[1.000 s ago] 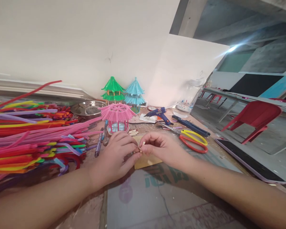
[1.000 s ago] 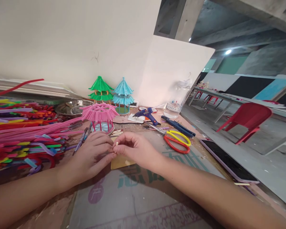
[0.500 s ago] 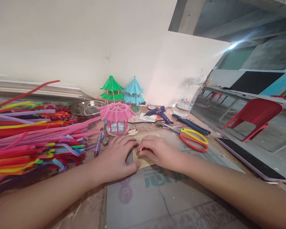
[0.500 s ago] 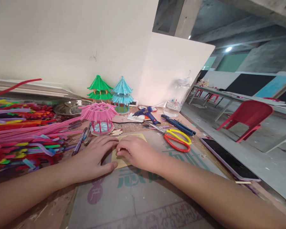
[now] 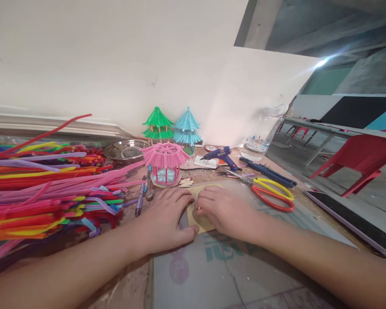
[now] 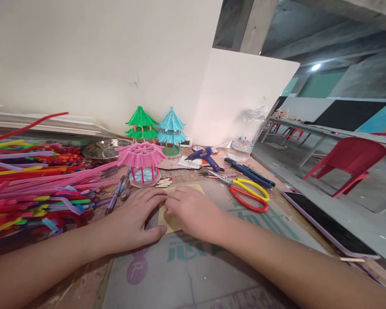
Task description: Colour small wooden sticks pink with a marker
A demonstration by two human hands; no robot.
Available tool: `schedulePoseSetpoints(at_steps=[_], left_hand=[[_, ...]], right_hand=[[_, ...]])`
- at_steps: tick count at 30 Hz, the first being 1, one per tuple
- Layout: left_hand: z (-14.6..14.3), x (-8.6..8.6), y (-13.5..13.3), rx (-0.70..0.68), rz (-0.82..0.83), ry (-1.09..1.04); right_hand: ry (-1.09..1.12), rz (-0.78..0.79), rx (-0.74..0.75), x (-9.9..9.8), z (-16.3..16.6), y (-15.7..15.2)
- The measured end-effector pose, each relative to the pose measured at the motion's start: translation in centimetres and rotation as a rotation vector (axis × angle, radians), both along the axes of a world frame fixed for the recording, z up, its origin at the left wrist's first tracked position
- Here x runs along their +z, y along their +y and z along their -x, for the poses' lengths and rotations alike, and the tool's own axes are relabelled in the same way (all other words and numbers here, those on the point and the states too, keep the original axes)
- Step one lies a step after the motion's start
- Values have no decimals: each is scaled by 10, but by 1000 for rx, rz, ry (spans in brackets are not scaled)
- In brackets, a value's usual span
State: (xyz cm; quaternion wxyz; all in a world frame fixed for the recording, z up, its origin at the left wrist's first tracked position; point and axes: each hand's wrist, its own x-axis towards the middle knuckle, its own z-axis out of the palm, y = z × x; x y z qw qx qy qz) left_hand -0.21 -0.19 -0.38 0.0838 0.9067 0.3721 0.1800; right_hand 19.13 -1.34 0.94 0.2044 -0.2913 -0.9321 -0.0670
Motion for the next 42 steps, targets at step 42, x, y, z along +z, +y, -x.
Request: schedulePoseSetpoints(at_steps=[42], left_hand=[[-1,0,2,-26,-11,22]], right_hand=[[-16,146,-11,3,-7,10]])
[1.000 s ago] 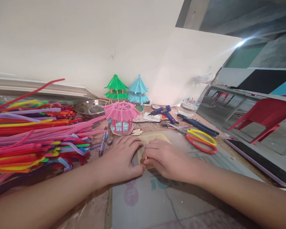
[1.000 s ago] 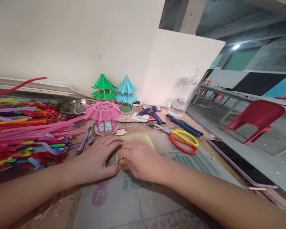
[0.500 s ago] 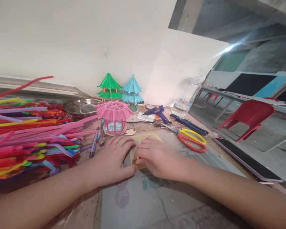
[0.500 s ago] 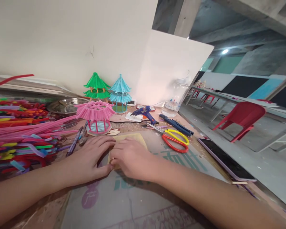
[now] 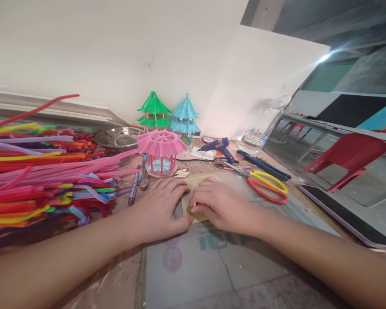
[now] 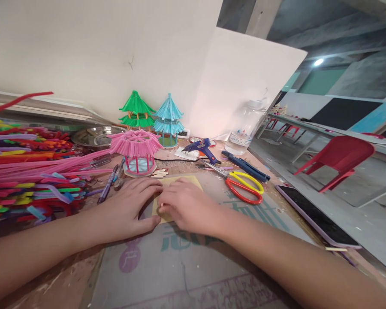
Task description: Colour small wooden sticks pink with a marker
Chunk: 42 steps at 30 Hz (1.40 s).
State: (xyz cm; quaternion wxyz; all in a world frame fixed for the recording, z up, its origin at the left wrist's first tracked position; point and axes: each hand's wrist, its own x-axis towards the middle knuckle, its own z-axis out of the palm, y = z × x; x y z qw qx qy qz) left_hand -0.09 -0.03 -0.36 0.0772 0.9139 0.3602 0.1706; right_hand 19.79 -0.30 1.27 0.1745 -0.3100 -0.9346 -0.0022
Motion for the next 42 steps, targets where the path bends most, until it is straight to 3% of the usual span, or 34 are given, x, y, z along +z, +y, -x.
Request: schedulePoseSetpoints(at_steps=[5,9,13,17,21,25,27,29,31,34,36,42], left_hand=[[0,1,-1,20,10,-4],[0,1,-1,7,0,0],[0,1,0,28,10,3],[-1,2,0,14,3,6],[-1,2,0,28,13,9],[-1,2,0,9,-2,25],[-1,3,0,21,4,31],[-1,3,0,34,14,39],[0,2,0,35,13,40],[0,1,0,36,-2,19],[1,0,0,35,-7,2],[1,-1,1,26,-3,-24]], right_hand=[[-24,-100,-38,1,-1,-1],[-18,-23,17,2,-1,-3],[-45,-81,-49,3,-1,-2],[-34,-35,29,3,-1,-2],[-62,-120,-18,2,-1,-5],[-61,-106,61,-3,-4,-1],[-21,-119,-19,-5,-8,7],[141,-18,-154,-5,-13,15],[435,228,-215,-4,-14,18],[860,664,-124,0,-8,10],[1000,865,-43,2,-1,1],[1165,1095,72,4,6,-12]])
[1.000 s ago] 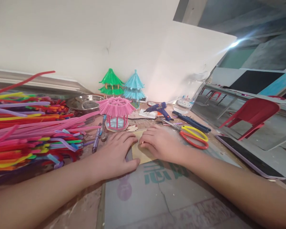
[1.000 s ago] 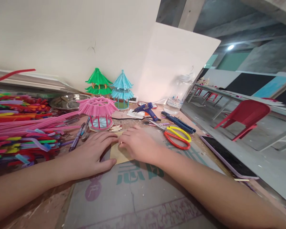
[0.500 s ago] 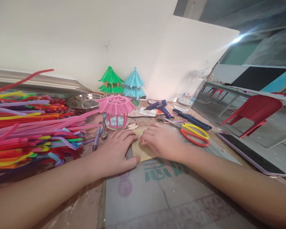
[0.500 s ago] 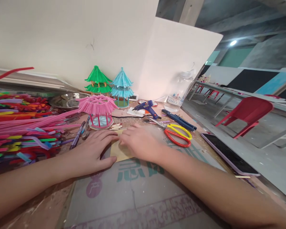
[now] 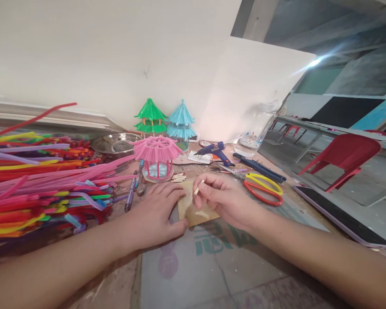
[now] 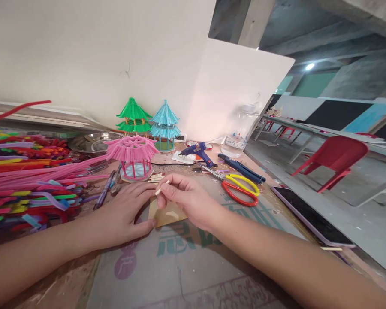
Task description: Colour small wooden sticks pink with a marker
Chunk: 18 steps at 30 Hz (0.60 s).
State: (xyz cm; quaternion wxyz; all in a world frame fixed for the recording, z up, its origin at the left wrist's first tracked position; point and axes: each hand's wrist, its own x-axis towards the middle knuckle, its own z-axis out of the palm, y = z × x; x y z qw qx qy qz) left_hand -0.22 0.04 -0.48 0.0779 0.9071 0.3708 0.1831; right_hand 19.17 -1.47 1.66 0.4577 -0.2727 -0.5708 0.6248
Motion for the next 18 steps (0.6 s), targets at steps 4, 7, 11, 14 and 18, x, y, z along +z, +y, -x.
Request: schedulePoseSetpoints(at_steps=[4,7,11,14,18], left_hand=[[-1,0,0,-21,-4,-10],[-1,1,0,-39,0,-20],[-1,0,0,-53,-4,-55],[0,0,0,-60,3,-60],[-1,3,0,-47,20,-36]], right_hand=[[46,16,38,0,-1,1],[41,-1,53,-1,0,1],[60,-12,67,0,2,-2],[62,-2,58,1,2,-4],[52,1,30,1,2,-3]])
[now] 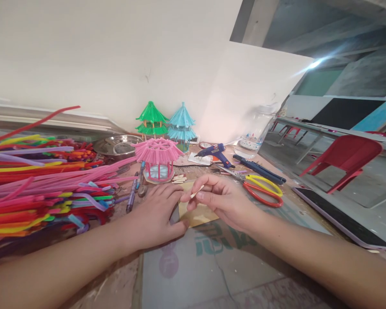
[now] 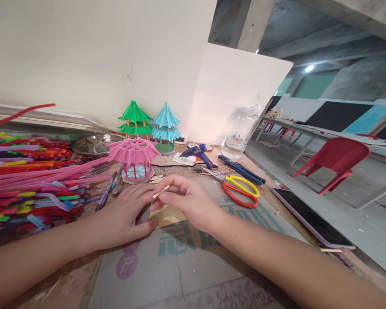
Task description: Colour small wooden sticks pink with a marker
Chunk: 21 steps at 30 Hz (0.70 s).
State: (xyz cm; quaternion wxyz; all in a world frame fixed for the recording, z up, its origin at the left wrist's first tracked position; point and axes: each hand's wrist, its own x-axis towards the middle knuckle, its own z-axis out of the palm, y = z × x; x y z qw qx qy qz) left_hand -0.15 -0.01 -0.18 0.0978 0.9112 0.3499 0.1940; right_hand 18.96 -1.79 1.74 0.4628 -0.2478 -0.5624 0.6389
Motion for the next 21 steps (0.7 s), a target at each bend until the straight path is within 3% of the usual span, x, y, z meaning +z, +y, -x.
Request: schedulePoseSetpoints(at_steps=[8,15,21], left_hand=[[0,-2,1,-9,-42,-64],[5,4,0,-96,-279,-296],[5,9,-4,-109,-312,-331]], right_hand=[[-84,15,-64,-5,-1,6],[-227,-141,-197,-6,0,6],[-376,-269,-255,-5,3,0]])
